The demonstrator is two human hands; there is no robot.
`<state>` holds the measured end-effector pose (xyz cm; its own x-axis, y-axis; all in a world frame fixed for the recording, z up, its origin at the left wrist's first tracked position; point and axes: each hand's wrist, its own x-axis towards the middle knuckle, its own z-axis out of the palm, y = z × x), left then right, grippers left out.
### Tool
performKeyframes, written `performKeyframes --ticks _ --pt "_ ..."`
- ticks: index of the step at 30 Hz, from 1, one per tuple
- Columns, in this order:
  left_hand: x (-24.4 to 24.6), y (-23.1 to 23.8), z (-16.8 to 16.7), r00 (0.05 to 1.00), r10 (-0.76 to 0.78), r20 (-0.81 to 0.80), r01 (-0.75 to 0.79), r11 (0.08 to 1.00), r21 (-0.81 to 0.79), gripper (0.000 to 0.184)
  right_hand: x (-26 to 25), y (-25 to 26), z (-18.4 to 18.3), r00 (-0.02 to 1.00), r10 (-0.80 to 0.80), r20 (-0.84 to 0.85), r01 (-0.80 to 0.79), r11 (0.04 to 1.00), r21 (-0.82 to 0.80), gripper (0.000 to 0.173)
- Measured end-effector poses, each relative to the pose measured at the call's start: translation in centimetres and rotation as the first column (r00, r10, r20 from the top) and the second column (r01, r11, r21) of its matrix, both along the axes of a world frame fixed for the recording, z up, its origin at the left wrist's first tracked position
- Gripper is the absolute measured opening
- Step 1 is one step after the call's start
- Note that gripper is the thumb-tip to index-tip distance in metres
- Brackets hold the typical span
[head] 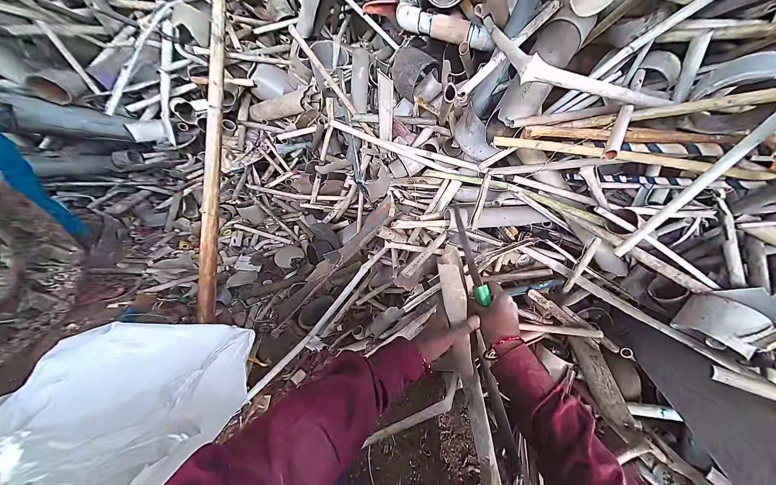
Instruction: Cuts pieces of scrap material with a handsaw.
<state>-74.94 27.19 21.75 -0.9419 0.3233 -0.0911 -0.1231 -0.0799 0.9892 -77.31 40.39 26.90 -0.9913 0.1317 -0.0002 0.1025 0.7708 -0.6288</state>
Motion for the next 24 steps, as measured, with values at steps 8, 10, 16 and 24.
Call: performKeyframes --ticks 8,10,16,24 --pt "-2.6 -1.3 2.8 0.940 0.272 0.207 -0.342 0.724 0.600 0.040 6.5 -2.2 2.6 0.951 0.271 0.150 -0.292 0.947 0.137 0.048" --pt "-3.3 -2.8 3.1 0.908 0.313 0.278 -0.417 0.616 0.668 0.043 7.9 -2.4 2.0 0.900 0.400 0.173 -0.414 0.909 0.046 0.041" --pt "-3.7 -4.8 2.4 0.951 0.261 0.166 -0.299 0.639 0.708 0.044 7.1 -2.6 3.5 0.887 0.256 0.385 -0.360 0.905 0.227 0.054" --pt "-2.8 -3.9 2.2 0.943 0.307 0.132 -0.316 0.692 0.649 0.043 7.5 -3.3 4.2 0.870 0.306 0.387 -0.393 0.904 0.169 0.054"
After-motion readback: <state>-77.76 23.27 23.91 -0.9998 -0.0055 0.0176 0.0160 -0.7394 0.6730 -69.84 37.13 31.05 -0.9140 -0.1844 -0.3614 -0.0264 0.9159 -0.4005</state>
